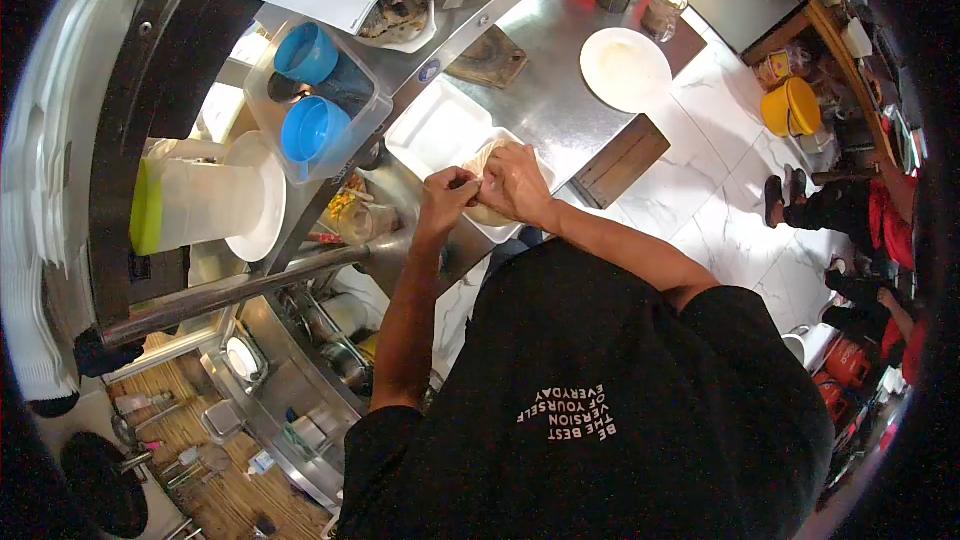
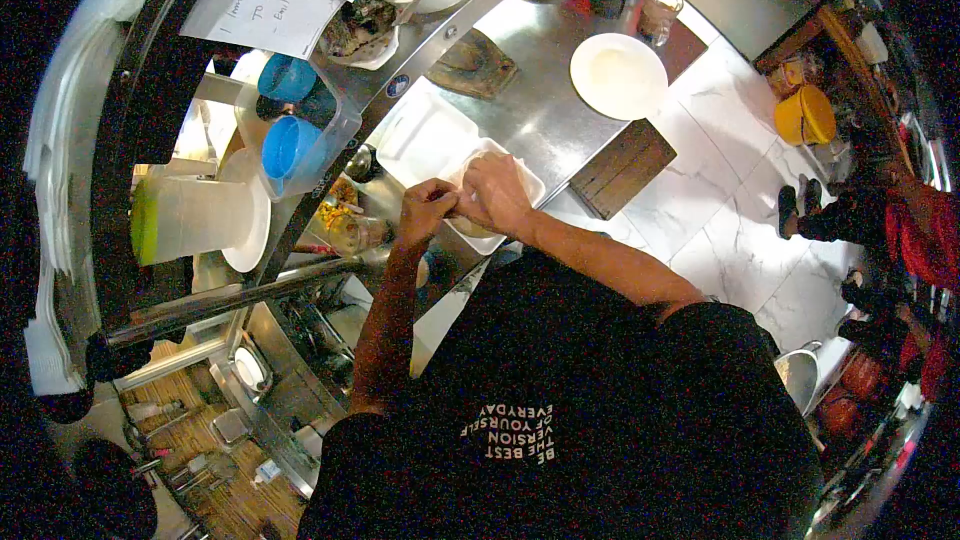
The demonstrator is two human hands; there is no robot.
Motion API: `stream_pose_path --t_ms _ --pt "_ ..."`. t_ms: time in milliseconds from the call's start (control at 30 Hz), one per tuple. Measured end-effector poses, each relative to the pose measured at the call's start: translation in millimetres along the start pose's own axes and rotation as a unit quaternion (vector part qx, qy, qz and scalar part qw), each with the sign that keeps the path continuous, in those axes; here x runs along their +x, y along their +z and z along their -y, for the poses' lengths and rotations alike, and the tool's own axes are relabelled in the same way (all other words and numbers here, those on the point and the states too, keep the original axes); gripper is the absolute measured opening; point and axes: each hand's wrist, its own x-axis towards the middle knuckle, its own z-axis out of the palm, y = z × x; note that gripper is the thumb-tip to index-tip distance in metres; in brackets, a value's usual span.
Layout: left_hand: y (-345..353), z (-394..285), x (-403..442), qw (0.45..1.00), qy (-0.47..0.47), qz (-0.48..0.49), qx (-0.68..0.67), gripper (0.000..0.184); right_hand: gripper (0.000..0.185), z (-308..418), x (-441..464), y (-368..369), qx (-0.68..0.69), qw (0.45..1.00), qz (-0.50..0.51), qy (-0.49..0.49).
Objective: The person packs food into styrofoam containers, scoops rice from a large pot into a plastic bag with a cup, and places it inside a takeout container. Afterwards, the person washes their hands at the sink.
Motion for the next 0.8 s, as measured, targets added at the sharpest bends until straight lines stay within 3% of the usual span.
stream_pose_path --t_ms 300,400,500,600,800 --pt "-1.7 1.0 -2.6 0.998 -0.027 -0.005 -0.051 0.013 0.017 -3.0 0.8 -8.8 -0.016 0.998 0.055 0.014" --pt "-6.3 -2.0 -2.9 0.999 -0.014 0.008 -0.047 0.014 0.02 15.1 6.4 -19.8 0.011 0.999 -0.017 -0.029" --pt "-6.8 -3.2 1.2 0.996 0.035 -0.015 0.086 0.015 0.024 9.7 2.9 -17.5 -0.003 0.998 0.06 -0.036" --pt "-5.6 -9.1 0.5 0.988 0.051 -0.026 0.142 0.018 0.022 5.1 2.8 -13.1 -0.01 0.997 0.063 -0.039" --pt "-1.5 -5.7 -1.3 0.983 0.051 -0.052 0.169 0.022 0.019 -3.7 -1.1 -8.8 -0.013 0.997 0.064 -0.031"
